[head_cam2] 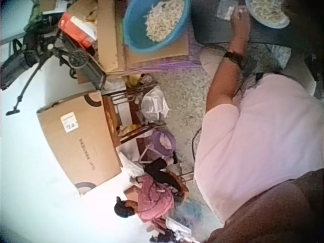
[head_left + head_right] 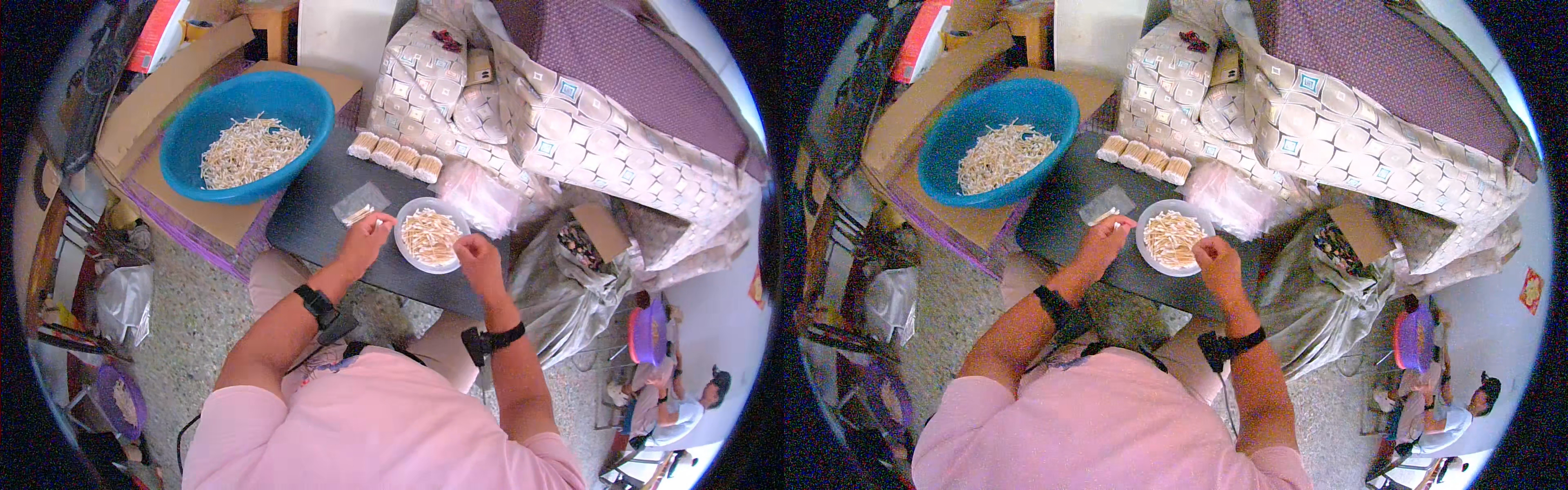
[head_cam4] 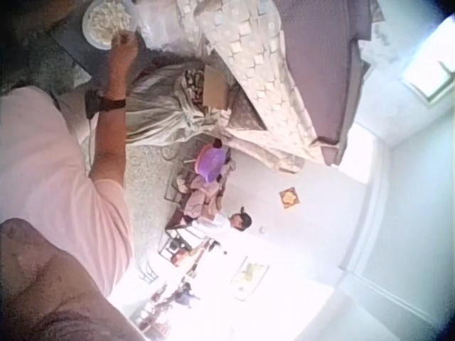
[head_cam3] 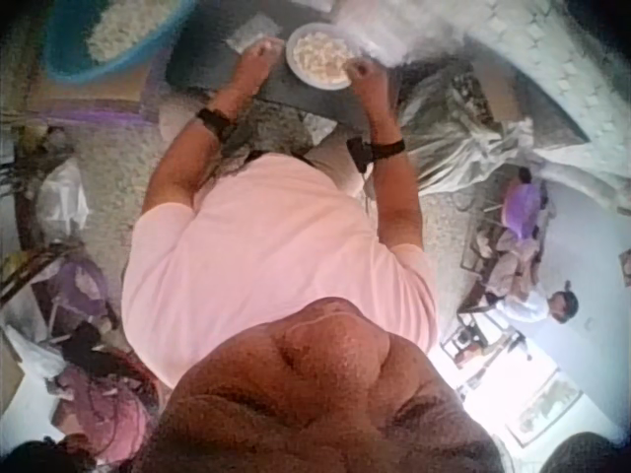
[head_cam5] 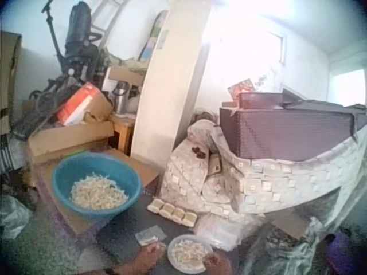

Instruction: Sorting and bundling cotton swabs from a bowl into plastic bags.

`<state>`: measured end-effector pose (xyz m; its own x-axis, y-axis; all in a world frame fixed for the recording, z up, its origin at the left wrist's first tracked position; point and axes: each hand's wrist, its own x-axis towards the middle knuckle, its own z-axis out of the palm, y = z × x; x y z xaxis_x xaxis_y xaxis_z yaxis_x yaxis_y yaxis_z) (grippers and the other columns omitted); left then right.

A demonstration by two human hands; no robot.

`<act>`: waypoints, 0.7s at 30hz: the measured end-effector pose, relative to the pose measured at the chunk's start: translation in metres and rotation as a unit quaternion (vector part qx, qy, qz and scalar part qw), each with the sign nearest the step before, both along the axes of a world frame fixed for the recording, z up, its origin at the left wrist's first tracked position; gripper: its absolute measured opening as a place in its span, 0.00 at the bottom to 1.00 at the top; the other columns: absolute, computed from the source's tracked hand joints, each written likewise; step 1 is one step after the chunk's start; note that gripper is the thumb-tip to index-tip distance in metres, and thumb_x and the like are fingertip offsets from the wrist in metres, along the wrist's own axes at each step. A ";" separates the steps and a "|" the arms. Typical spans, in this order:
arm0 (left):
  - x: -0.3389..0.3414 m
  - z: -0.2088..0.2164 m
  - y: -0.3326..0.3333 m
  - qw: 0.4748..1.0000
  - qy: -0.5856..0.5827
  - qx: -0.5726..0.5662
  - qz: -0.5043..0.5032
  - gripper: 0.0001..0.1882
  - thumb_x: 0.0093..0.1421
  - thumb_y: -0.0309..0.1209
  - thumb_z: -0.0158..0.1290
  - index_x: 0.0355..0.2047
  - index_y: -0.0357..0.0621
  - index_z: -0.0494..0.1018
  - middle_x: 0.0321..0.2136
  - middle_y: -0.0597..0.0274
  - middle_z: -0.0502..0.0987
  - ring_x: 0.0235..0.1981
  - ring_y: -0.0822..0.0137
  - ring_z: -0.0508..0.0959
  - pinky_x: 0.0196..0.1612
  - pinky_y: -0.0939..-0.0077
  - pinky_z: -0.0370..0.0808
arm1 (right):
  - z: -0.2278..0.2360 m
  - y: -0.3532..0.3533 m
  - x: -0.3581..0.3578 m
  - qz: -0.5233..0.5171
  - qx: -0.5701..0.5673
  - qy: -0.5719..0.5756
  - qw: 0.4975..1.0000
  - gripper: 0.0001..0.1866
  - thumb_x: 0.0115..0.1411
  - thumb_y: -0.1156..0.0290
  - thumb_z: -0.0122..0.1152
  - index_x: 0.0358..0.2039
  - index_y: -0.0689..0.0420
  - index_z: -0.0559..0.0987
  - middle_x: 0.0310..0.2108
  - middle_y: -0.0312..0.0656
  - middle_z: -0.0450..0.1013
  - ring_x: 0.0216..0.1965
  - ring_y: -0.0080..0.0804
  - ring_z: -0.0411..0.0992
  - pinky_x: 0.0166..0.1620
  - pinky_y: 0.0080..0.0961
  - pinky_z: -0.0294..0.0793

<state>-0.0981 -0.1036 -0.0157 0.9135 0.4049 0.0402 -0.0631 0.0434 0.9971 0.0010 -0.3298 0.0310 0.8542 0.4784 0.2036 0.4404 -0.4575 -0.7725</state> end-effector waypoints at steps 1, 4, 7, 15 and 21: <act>-0.003 0.008 -0.005 1.000 0.001 0.002 0.000 0.09 0.63 0.34 0.47 0.38 0.45 0.75 0.22 0.67 0.71 0.20 0.77 0.67 0.23 0.82 0.65 | 0.000 0.001 -0.007 0.000 0.002 0.001 1.000 0.06 0.54 0.69 0.59 0.29 0.58 0.76 0.19 0.38 0.70 0.20 0.28 0.69 0.25 0.27 0.70; -0.014 0.032 -0.015 0.963 0.003 -0.244 -0.111 0.13 0.64 0.38 0.47 0.42 0.46 0.74 0.22 0.74 0.66 0.18 0.83 0.61 0.19 0.90 0.57 | 0.014 0.013 -0.040 0.015 0.158 0.284 0.946 0.07 0.59 0.68 0.57 0.29 0.57 0.75 0.18 0.31 0.67 0.19 0.17 0.65 0.22 0.16 0.64; -0.017 0.043 -0.024 0.940 -0.039 -0.296 -0.163 0.17 0.65 0.41 0.45 0.45 0.42 0.72 0.22 0.74 0.64 0.17 0.84 0.59 0.19 0.91 0.56 | 0.016 0.020 -0.058 0.024 0.191 0.336 0.922 0.05 0.58 0.69 0.59 0.30 0.56 0.74 0.19 0.30 0.66 0.19 0.17 0.63 0.23 0.15 0.63; -0.021 0.046 -0.033 0.948 -0.028 -0.260 -0.181 0.15 0.63 0.41 0.49 0.42 0.44 0.75 0.22 0.76 0.66 0.17 0.84 0.59 0.17 0.88 0.54 | 0.011 0.018 -0.071 0.046 0.190 0.320 0.927 0.05 0.59 0.69 0.56 0.30 0.56 0.74 0.20 0.29 0.67 0.20 0.16 0.64 0.23 0.15 0.64; -0.029 0.060 -0.039 0.979 -0.008 -0.125 -0.161 0.14 0.63 0.39 0.49 0.42 0.43 0.75 0.22 0.74 0.69 0.18 0.82 0.62 0.20 0.88 0.58 | 0.002 0.017 -0.074 0.056 0.192 0.281 0.939 0.04 0.59 0.69 0.57 0.31 0.55 0.73 0.22 0.29 0.68 0.22 0.16 0.65 0.25 0.16 0.67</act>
